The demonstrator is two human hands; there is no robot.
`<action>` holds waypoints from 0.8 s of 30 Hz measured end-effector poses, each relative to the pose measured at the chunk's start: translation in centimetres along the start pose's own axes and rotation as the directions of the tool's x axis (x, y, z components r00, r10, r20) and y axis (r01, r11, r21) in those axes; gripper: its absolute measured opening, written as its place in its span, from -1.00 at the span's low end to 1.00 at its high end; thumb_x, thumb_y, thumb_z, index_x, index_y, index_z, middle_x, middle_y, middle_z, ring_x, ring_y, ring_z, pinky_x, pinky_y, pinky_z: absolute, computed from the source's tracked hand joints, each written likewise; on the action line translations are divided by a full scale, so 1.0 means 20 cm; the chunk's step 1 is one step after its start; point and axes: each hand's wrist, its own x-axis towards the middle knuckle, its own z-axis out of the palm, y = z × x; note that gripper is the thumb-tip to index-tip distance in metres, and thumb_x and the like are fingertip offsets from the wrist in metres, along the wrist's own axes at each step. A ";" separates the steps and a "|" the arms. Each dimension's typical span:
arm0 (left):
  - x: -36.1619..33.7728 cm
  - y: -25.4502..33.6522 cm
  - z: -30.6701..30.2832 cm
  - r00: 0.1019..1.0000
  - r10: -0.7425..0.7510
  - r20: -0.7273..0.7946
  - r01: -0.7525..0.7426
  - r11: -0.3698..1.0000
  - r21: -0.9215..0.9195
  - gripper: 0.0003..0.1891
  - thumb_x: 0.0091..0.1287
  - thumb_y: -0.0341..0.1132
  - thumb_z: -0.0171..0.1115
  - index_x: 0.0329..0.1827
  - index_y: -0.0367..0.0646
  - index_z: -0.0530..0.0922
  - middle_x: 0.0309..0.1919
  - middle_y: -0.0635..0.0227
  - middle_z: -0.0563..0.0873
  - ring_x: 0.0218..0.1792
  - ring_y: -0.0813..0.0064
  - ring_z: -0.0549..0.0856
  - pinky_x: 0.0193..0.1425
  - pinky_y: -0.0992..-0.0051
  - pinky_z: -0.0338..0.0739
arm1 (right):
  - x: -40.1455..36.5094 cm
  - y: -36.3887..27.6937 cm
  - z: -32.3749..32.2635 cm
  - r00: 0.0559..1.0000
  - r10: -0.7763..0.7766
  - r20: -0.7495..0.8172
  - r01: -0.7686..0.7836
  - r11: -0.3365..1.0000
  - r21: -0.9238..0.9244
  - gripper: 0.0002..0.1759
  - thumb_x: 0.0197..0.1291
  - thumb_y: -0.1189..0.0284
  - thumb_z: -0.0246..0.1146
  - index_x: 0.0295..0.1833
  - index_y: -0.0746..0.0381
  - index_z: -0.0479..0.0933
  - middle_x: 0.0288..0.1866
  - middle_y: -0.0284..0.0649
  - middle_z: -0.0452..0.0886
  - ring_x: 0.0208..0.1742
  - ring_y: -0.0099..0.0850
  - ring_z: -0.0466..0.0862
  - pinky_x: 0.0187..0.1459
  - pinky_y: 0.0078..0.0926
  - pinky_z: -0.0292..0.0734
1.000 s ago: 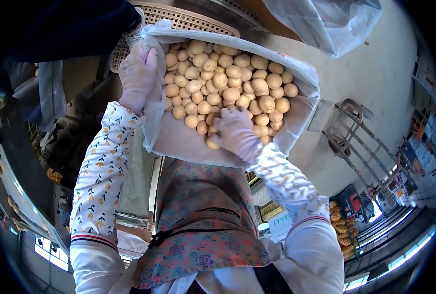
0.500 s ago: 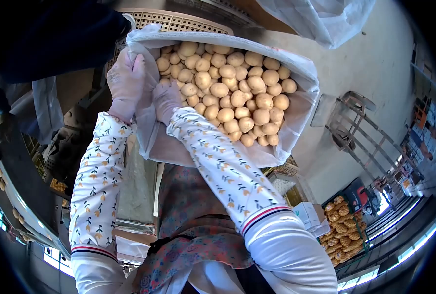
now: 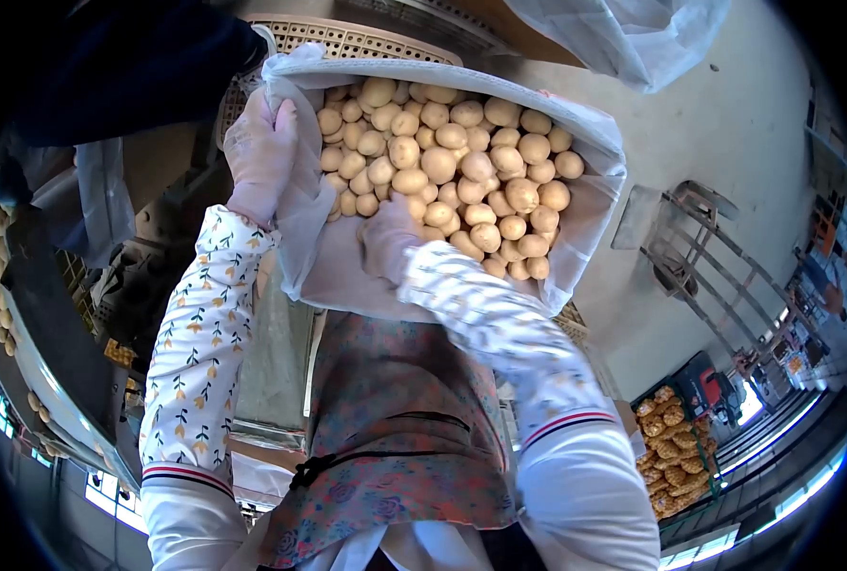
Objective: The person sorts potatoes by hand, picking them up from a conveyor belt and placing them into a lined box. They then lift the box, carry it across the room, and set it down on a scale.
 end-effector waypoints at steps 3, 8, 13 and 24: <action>0.00 0.00 0.00 0.999 0.014 -0.029 -0.016 0.998 -0.058 -0.70 0.39 -0.13 0.19 0.06 -0.10 0.59 -0.21 0.02 0.75 -0.14 -0.08 0.71 0.00 0.07 0.58 | -0.21 0.13 0.25 0.952 -0.063 -0.299 0.026 0.992 -0.126 -0.63 0.13 0.17 0.28 0.05 -0.01 0.71 0.22 -0.34 0.62 0.40 -0.33 0.41 0.48 0.06 0.01; 0.01 -0.02 -0.01 1.000 0.024 -0.007 -0.025 0.999 -0.041 -0.68 0.39 -0.13 0.19 0.08 -0.10 0.59 -0.20 0.02 0.75 -0.14 -0.08 0.72 -0.01 0.07 0.58 | -0.58 0.35 0.36 0.892 0.145 -0.428 -0.094 0.986 0.139 -0.60 0.04 0.14 0.30 -0.03 0.04 0.73 0.26 -0.21 0.50 0.44 -0.20 0.33 0.51 0.23 -0.04; 0.02 -0.03 0.01 1.000 0.019 0.003 -0.019 0.999 -0.040 -0.66 0.40 -0.12 0.19 0.13 -0.08 0.60 -0.17 0.01 0.76 -0.13 -0.08 0.73 0.00 0.09 0.59 | -0.76 0.45 0.63 0.764 0.323 -0.559 -0.261 0.946 0.191 -0.61 0.01 0.17 0.35 -0.03 0.05 0.74 0.30 -0.09 0.50 0.38 -0.11 0.43 0.53 0.18 0.01; 0.02 -0.07 0.03 0.999 0.048 -0.012 -0.048 0.999 0.027 -0.63 0.39 -0.06 0.21 0.14 -0.04 0.61 -0.19 0.06 0.78 -0.13 -0.03 0.75 -0.01 0.13 0.61 | -0.78 0.27 0.80 0.587 0.395 -0.707 -0.056 0.890 0.452 -0.41 0.07 0.24 0.36 0.24 0.20 0.53 0.39 0.01 0.40 0.40 0.04 0.38 0.47 0.13 0.14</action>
